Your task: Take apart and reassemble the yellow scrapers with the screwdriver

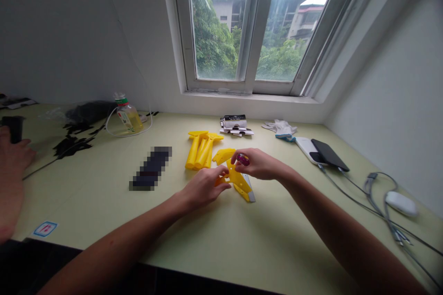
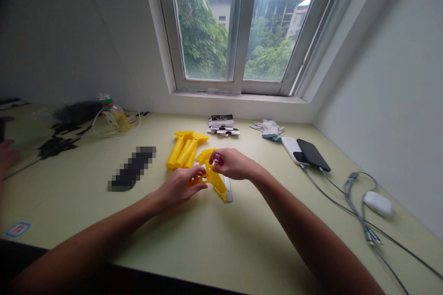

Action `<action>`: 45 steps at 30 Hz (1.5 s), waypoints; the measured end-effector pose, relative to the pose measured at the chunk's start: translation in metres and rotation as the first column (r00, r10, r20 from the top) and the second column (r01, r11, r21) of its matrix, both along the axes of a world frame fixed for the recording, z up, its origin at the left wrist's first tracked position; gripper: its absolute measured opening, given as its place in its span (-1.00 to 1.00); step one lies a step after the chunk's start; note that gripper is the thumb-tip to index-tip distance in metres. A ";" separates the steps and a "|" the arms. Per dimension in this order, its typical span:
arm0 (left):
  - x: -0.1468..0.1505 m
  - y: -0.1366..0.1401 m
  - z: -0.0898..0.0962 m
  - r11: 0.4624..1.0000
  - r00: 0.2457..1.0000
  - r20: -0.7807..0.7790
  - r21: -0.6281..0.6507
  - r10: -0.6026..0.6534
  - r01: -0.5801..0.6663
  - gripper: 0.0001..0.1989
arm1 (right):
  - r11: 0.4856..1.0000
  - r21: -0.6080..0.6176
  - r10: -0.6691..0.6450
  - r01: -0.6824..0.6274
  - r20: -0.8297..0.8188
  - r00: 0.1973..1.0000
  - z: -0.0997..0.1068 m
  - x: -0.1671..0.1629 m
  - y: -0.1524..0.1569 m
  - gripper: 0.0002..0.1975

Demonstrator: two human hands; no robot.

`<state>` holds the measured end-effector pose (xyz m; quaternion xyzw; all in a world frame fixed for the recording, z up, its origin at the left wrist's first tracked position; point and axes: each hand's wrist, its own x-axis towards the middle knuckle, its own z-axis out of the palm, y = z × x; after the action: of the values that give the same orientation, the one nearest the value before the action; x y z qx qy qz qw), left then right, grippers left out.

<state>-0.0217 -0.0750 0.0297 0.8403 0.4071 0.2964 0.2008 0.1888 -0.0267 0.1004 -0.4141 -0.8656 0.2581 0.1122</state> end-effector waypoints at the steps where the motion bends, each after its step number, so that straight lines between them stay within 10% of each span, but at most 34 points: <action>1: -0.001 0.001 0.000 1.000 1.000 0.021 -0.016 0.003 -0.002 -0.74 | 1.000 0.018 -0.026 0.026 0.026 0.999 0.001 0.002 0.000 -0.80; 6: -0.009 0.002 0.012 0.991 0.986 0.147 -0.120 0.085 -0.067 -0.75 | 0.995 -0.005 -0.099 0.103 0.220 0.970 0.003 0.014 0.006 -0.86; 14: -0.015 0.001 0.023 0.964 0.906 0.371 -0.237 0.204 -0.120 -0.69 | 0.983 -0.069 0.185 -0.172 0.304 0.935 -0.022 0.006 0.003 -0.84; 30: -0.013 0.001 0.018 0.955 0.910 0.356 -0.274 0.213 -0.116 -0.65 | 0.974 -0.016 0.214 -0.224 0.371 0.904 -0.034 -0.007 -0.001 -0.87; 40: -0.014 -0.001 0.018 0.947 0.918 0.338 -0.304 0.207 -0.102 -0.65 | 0.984 0.025 -0.169 0.178 0.457 0.873 0.006 0.066 0.030 -0.88; 45: -0.012 -0.001 0.016 0.949 0.932 0.307 -0.299 0.193 -0.098 -0.67 | 0.948 0.009 -0.273 0.318 0.535 0.800 -0.007 0.103 0.054 -0.89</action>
<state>-0.0334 -0.0764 0.0459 0.7087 0.4667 0.3876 0.3601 0.2921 0.0271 0.0931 -0.6031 -0.7762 0.1483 -0.1088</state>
